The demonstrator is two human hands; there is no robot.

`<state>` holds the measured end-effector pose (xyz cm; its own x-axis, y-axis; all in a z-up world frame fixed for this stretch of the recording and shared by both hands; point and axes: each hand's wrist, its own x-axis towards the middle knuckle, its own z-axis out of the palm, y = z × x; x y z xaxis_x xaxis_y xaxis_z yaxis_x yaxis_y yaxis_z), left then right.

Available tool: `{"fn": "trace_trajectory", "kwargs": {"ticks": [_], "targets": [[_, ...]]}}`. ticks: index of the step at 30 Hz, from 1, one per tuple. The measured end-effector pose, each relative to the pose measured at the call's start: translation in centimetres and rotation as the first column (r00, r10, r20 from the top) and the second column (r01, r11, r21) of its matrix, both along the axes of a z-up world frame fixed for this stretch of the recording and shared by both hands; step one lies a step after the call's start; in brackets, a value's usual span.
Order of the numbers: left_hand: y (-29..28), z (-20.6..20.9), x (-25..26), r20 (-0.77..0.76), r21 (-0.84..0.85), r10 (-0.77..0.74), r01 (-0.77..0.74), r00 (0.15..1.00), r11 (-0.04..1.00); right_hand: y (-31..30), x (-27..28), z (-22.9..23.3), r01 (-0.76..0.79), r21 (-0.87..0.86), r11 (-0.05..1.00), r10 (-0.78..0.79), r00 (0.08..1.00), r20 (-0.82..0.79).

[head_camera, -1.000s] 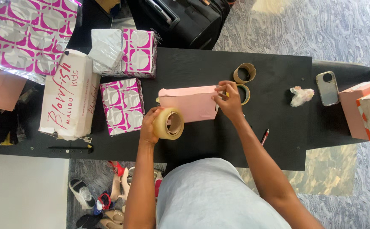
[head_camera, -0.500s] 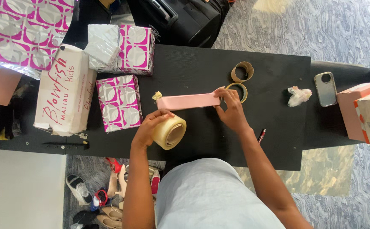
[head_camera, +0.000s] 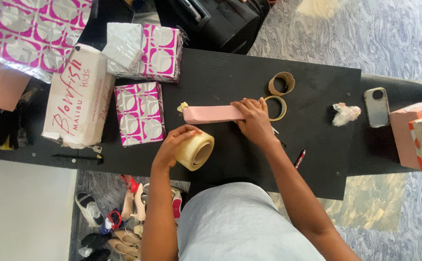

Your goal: The person tapes a small patterned box and then a pink shipping envelope using clear packing tape and scissors. They cut the tape, smooth it onto the items, and place the finished items on the table.

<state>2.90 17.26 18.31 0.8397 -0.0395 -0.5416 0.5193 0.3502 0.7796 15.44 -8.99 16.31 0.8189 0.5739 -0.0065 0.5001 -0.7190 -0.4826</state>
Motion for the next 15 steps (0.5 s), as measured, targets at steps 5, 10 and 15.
{"fn": "trace_trajectory", "kwargs": {"ticks": [5, 10, 15], "targets": [[2.3, 0.3, -1.6, -0.047, -0.014, 0.106, -0.107, 0.993, 0.994, -0.3, 2.2, -0.2, -0.035, -0.020, 0.999, 0.035, 0.999, -0.017], [3.3, 0.3, -1.6, -0.039, 0.029, 0.159, -0.158, 0.987, 0.987, 0.5, 3.7, 2.0, -0.124, -0.134, 0.983, 0.108, 0.987, -0.121], [3.4, -0.8, -1.2, -0.033, -0.023, 0.155, -0.156, 0.987, 0.988, 5.0, 1.7, 2.1, -0.258, 0.145, 0.955, 0.263, 0.965, -0.019]]}}
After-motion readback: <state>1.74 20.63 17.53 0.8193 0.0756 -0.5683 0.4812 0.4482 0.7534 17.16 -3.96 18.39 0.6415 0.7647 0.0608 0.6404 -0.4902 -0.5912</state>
